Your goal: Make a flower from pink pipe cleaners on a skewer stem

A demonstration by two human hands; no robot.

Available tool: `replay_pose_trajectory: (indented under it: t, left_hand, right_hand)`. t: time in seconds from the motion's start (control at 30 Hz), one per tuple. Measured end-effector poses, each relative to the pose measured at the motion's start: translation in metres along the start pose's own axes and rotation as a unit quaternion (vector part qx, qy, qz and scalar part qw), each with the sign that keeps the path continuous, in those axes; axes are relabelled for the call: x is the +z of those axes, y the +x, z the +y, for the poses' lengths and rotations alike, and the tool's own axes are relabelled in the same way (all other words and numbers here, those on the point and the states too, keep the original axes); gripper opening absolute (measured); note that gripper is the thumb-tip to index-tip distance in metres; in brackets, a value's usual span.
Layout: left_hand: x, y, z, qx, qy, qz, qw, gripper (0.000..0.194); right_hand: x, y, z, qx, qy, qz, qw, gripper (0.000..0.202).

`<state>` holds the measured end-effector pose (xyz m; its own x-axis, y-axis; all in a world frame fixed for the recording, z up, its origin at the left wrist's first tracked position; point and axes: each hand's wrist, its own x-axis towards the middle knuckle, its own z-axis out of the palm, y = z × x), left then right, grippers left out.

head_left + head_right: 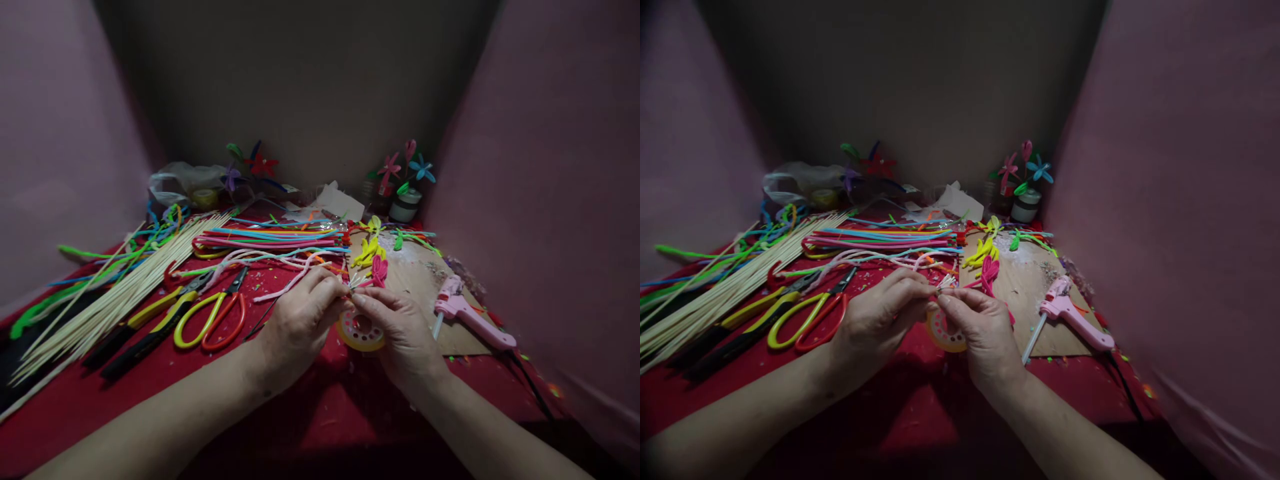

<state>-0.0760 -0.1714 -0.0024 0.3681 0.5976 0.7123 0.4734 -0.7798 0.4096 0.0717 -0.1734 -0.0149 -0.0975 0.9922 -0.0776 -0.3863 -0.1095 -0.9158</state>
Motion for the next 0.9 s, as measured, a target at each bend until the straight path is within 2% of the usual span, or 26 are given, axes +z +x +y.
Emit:
replay_pose_trajectory:
  t: [0.17,0.4,0.6,0.77,0.9]
  left_hand:
    - [0.0003,0.0003,0.0,0.024,0.034,0.003,0.999,0.01]
    - [0.003,0.0004,0.0007,-0.021,0.014,0.033,0.999,0.008]
    - [0.0041,-0.0004,0.0005,-0.028,-0.001,0.022,0.999,0.009]
    - [0.0032,-0.0008,0.0011,-0.006,0.007,0.025,1.0,0.008]
    - [0.0026,-0.0027,0.0018,0.014,0.051,0.018,0.998,0.01]
  right_hand:
    - [0.0004,0.0001,0.0001,-0.001,0.009,-0.007,1.0,0.012]
    - [-0.0006,-0.004,0.0028,-0.027,-0.017,0.01,0.999,0.013]
    - [-0.0007,-0.0035,0.0045,-0.029,-0.019,0.014,0.999,0.012]
    - [0.0008,-0.0037,0.0057,-0.021,-0.008,0.011,1.0,0.012]
    - [0.0006,-0.0042,0.0064,-0.016,-0.016,-0.004,1.0,0.013]
